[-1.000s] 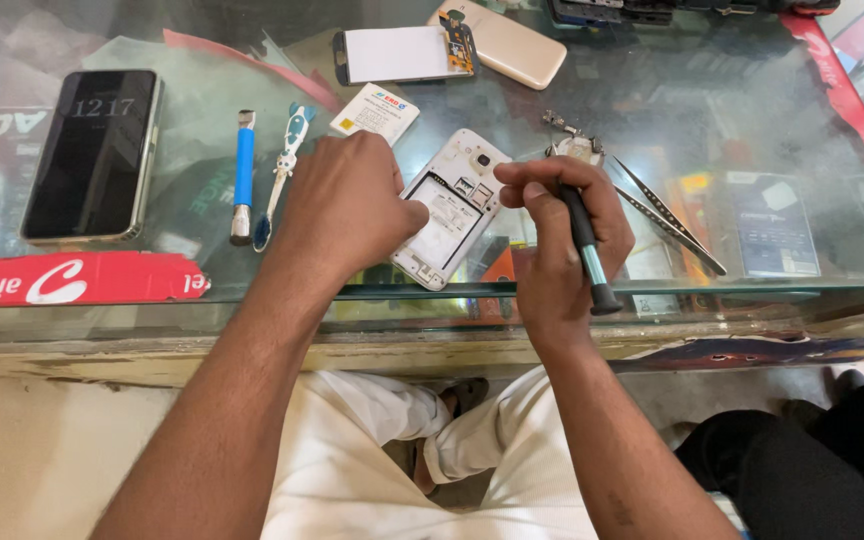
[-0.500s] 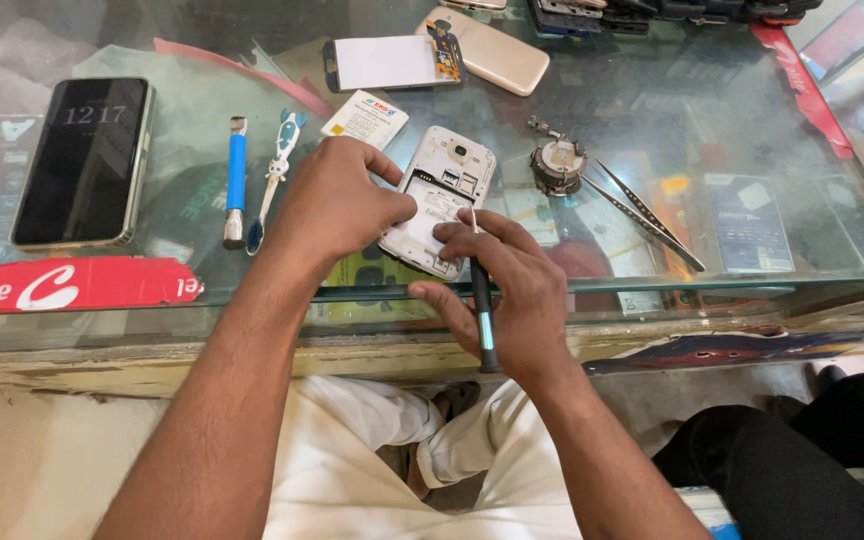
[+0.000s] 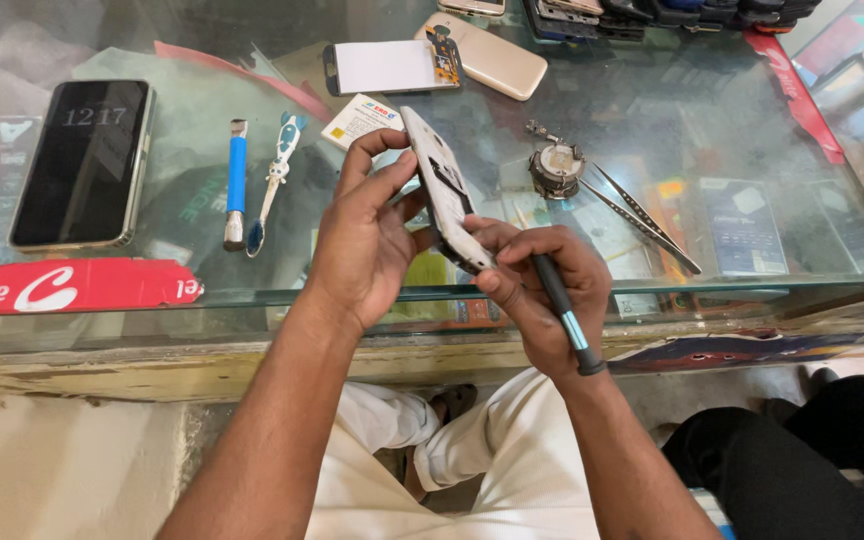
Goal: The person disassembles a smartphone on a glass counter, using a screwdriver to remove screws from the phone's back housing and pry off the rear cover. They lift out the internal frame, work on the battery compartment, and finally separate the mid-frame to expose the motherboard and place the opened parts on the counter.
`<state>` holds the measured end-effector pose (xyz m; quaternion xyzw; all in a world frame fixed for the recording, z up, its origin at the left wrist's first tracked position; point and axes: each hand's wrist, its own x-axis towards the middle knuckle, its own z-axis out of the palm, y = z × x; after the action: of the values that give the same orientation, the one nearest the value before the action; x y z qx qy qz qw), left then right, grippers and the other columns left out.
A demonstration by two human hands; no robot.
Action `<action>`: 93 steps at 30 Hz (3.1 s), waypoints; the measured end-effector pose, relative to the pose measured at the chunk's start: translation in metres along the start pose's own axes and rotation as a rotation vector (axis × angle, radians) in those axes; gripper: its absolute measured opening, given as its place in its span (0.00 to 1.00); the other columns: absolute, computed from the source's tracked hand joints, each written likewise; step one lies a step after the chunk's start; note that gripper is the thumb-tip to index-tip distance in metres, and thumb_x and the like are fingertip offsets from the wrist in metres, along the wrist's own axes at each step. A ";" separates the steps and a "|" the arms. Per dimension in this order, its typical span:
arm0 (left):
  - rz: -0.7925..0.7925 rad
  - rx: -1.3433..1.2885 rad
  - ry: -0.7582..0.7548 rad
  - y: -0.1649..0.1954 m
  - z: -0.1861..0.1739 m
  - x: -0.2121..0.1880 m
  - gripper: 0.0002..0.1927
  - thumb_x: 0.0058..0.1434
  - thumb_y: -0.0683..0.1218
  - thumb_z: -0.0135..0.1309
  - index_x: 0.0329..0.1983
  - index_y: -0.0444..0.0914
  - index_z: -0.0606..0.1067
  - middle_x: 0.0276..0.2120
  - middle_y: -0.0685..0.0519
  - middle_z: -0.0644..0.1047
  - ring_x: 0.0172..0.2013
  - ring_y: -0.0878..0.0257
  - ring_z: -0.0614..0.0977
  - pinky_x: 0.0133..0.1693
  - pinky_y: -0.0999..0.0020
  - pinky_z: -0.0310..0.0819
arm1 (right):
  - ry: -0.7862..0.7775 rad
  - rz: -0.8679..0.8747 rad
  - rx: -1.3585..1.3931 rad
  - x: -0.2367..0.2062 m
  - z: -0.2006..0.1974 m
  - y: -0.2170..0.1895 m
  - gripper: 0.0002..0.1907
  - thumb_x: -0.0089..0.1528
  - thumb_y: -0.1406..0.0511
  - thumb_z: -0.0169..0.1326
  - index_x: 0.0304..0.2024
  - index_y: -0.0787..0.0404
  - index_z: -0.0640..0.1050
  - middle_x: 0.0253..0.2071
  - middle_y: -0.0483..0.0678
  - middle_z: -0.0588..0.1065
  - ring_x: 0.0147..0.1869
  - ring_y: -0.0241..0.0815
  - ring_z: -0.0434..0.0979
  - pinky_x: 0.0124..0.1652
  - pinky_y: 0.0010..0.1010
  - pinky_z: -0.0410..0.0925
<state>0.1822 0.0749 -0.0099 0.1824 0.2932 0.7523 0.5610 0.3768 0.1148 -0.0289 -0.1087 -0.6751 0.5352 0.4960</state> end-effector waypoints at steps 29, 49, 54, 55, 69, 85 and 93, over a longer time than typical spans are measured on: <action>0.262 0.622 -0.101 -0.002 0.023 -0.005 0.42 0.52 0.41 0.59 0.73 0.42 0.64 0.54 0.45 0.73 0.40 0.64 0.84 0.41 0.69 0.83 | 0.131 0.289 -0.258 0.025 0.011 -0.022 0.21 0.55 0.68 0.51 0.49 0.71 0.81 0.35 0.48 0.79 0.39 0.33 0.78 0.42 0.25 0.74; 0.415 0.765 0.039 -0.008 0.018 0.023 0.40 0.55 0.49 0.62 0.72 0.37 0.66 0.53 0.48 0.79 0.45 0.67 0.83 0.44 0.70 0.83 | 0.234 0.457 -0.184 0.040 0.014 -0.018 0.19 0.65 0.62 0.52 0.52 0.69 0.82 0.35 0.47 0.78 0.36 0.34 0.74 0.35 0.27 0.68; 0.426 0.491 -0.077 -0.006 0.006 0.027 0.42 0.57 0.43 0.62 0.76 0.35 0.63 0.58 0.43 0.74 0.49 0.64 0.80 0.51 0.68 0.79 | 0.388 0.217 0.369 0.036 -0.001 -0.009 0.17 0.73 0.60 0.49 0.52 0.69 0.76 0.44 0.55 0.78 0.51 0.46 0.82 0.57 0.44 0.78; 0.413 0.443 -0.084 -0.005 0.004 0.026 0.41 0.58 0.42 0.61 0.76 0.34 0.62 0.59 0.42 0.74 0.49 0.64 0.79 0.51 0.67 0.79 | 0.428 0.194 0.358 0.034 -0.005 -0.008 0.16 0.73 0.60 0.48 0.52 0.69 0.75 0.45 0.57 0.79 0.52 0.47 0.82 0.58 0.45 0.77; 0.217 0.117 -0.063 0.012 -0.001 0.015 0.39 0.61 0.46 0.49 0.78 0.38 0.60 0.48 0.50 0.74 0.43 0.59 0.82 0.50 0.61 0.82 | 0.646 0.124 0.417 0.019 -0.032 -0.003 0.08 0.71 0.67 0.50 0.52 0.62 0.70 0.53 0.58 0.78 0.63 0.51 0.78 0.66 0.52 0.72; 0.288 -0.158 -0.163 0.025 -0.020 -0.017 0.40 0.63 0.50 0.50 0.79 0.35 0.58 0.62 0.42 0.73 0.56 0.47 0.81 0.62 0.52 0.76 | -0.106 0.161 -1.190 0.048 0.023 -0.015 0.17 0.63 0.66 0.57 0.49 0.67 0.69 0.36 0.58 0.77 0.48 0.60 0.74 0.46 0.49 0.66; 0.386 -0.233 -0.131 0.024 -0.022 -0.021 0.37 0.63 0.52 0.51 0.73 0.31 0.64 0.65 0.38 0.72 0.57 0.46 0.80 0.62 0.53 0.75 | -0.077 0.250 -1.305 0.059 0.033 -0.007 0.15 0.64 0.62 0.60 0.42 0.65 0.69 0.37 0.58 0.77 0.43 0.59 0.73 0.47 0.51 0.65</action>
<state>0.1582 0.0447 -0.0102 0.2175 0.1270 0.8609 0.4421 0.3248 0.1315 0.0118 -0.4448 -0.8601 0.0738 0.2384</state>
